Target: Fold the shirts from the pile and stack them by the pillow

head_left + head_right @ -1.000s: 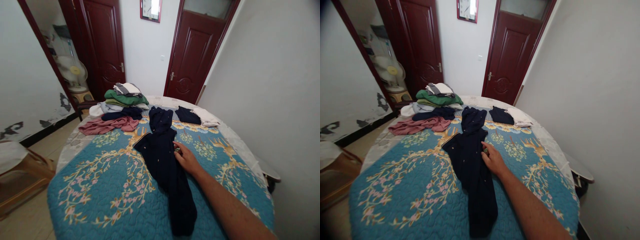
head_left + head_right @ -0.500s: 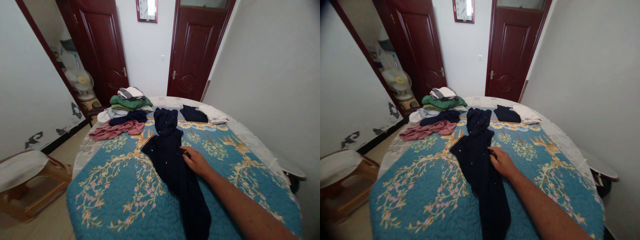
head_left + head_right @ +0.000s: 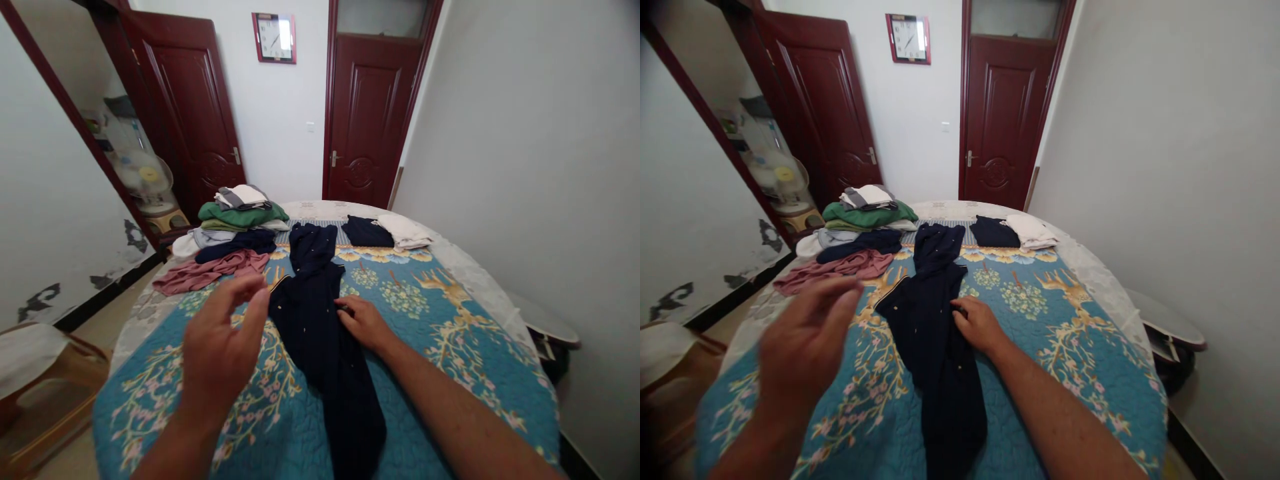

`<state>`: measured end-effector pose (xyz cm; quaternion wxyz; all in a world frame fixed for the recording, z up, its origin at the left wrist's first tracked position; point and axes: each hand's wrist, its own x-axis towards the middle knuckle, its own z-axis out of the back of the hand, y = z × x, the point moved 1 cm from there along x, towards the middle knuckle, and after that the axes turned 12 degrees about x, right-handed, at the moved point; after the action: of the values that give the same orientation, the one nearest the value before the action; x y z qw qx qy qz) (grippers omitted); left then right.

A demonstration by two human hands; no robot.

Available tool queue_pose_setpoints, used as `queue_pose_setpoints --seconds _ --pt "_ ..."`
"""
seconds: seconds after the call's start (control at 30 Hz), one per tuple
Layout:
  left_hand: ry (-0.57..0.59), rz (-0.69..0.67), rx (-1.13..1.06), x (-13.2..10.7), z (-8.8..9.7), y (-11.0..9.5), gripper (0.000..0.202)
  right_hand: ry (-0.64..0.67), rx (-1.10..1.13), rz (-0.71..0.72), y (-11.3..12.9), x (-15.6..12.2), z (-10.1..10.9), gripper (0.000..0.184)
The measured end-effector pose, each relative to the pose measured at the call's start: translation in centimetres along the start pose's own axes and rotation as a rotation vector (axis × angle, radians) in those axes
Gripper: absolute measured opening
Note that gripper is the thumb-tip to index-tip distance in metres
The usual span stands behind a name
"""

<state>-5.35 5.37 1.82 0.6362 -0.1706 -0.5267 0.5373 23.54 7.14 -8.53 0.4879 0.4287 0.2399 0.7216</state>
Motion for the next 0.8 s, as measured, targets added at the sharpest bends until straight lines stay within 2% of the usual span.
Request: queue_pose_setpoints --seconds 0.07,0.13,0.2,0.23,0.3,0.37,0.47,0.53,0.63,0.7,0.73,0.8 --pt "0.145 -0.090 0.294 2.2 -3.5 1.2 0.045 -0.021 0.040 -0.026 -0.2 0.1 0.0 0.027" --pt "0.308 -0.069 0.506 4.2 -6.7 3.9 0.060 -0.045 0.074 -0.057 -0.3 0.2 0.0 0.025" --pt "0.447 -0.056 0.659 5.5 -8.8 7.0 0.054 -0.065 0.096 -0.088 -0.5 0.3 0.0 0.023" --pt "0.467 -0.034 0.696 6.0 -9.3 8.4 0.042 -0.077 0.108 -0.105 -0.6 0.4 0.1 0.021" --pt "0.501 -0.016 0.702 6.3 -9.6 10.3 0.032 -0.108 0.138 -0.136 -1.0 0.7 0.2 0.020" --pt "0.489 -0.007 0.692 6.3 -9.2 11.0 0.039 -0.148 0.177 -0.173 -1.4 0.9 0.3 0.020" --pt "0.439 -0.038 0.688 5.9 -8.9 10.9 0.040 -0.179 0.221 -0.223 -1.9 1.2 0.4 0.021" --pt "0.464 -0.065 0.708 5.5 -9.3 10.5 0.045 -0.177 0.237 -0.217 -2.0 1.2 0.4 0.021" --pt "0.527 -0.079 0.714 5.2 -10.0 10.2 0.030 -0.175 0.246 -0.212 -2.0 1.3 0.6 0.024" --pt "0.490 -0.035 0.538 5.6 -9.7 10.1 0.026 -0.230 0.263 -0.263 -2.4 1.5 1.5 0.026" --pt "0.425 0.035 0.367 6.0 -9.2 10.2 0.024 -0.295 0.281 -0.295 -2.7 1.7 2.3 0.026" --pt "0.226 0.241 -0.001 6.9 -7.4 10.5 0.023 -0.509 0.345 -0.339 -3.6 1.9 4.6 0.027"
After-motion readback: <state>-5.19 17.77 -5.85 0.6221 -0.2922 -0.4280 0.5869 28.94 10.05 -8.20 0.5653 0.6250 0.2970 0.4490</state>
